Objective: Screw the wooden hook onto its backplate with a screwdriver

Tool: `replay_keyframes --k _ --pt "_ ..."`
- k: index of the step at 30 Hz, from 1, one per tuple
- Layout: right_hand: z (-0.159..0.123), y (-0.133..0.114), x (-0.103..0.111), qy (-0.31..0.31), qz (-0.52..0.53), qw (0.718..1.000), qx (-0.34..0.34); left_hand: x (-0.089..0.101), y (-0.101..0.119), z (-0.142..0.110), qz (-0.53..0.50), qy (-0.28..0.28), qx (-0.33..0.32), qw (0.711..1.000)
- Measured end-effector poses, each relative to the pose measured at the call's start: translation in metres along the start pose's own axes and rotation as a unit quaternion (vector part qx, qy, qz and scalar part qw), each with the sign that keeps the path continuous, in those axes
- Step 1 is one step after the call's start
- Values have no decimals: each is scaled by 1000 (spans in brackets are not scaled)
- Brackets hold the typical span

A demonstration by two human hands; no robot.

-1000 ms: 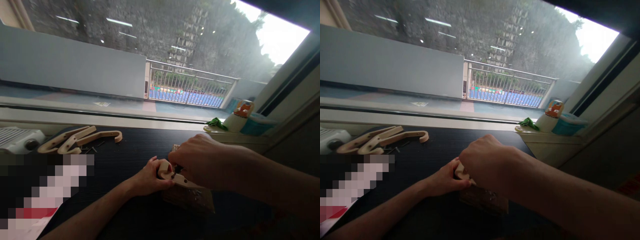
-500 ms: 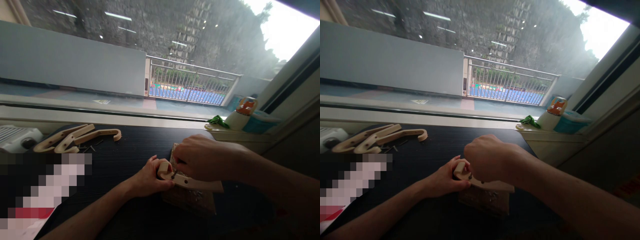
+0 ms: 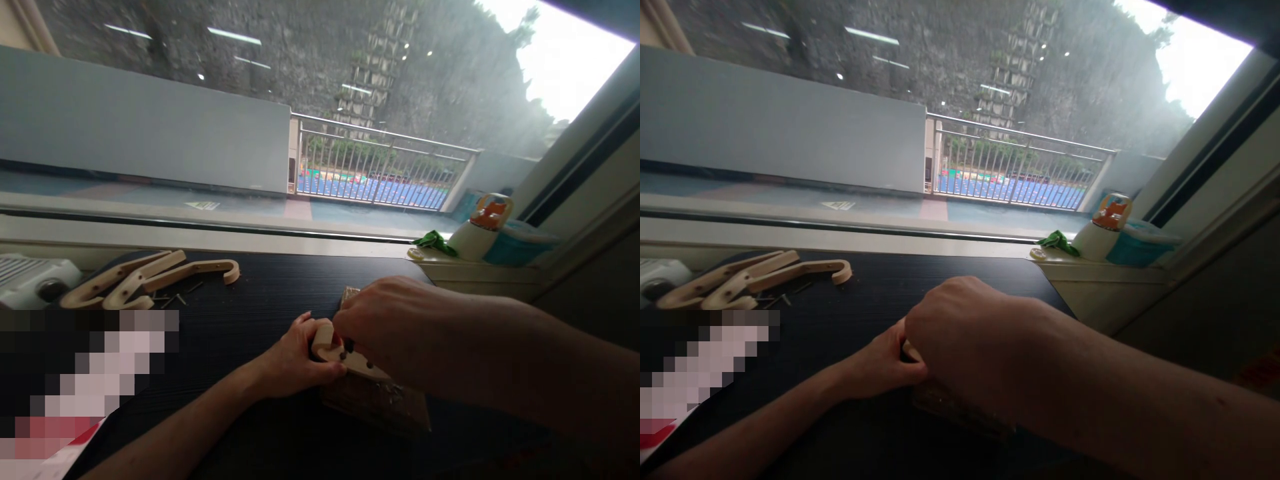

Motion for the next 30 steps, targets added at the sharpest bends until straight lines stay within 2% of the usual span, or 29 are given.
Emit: replay_keyframes --k 4,9,12,15,18,20,25,30 --pt "1 2 -1 -19 26 999 -4 0 2 1 5 -2 -9 1000" --pt "7 16 0 39 33 996 -73 0 1 1 20 -3 -32 999" --pt "9 19 2 40 9 995 -87 1 0 2 33 -2 -34 999" --pt "4 18 7 33 -12 996 -82 1 2 1 34 -2 -33 999" --pt "-5 16 13 32 10 997 -72 2 4 0 16 4 -23 1000" --pt "-9 10 16 43 24 998 -43 2 5 -1 6 4 -13 1000" --pt "-5 6 7 -4 6 1000 -16 1 3 -1 10 1 7 1000" --pt "3 15 2 53 42 996 -61 0 1 0 30 2 -14 999"
Point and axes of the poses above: each hand's wrist, its own z-axis towards the middle knuckle, its own x-axis out of the back of the hand, y = z × x, the point moved 6 cm from there along z, towards the middle knuckle, and after that the axes turned 7 degrees about -z, right-handed, at the moved point
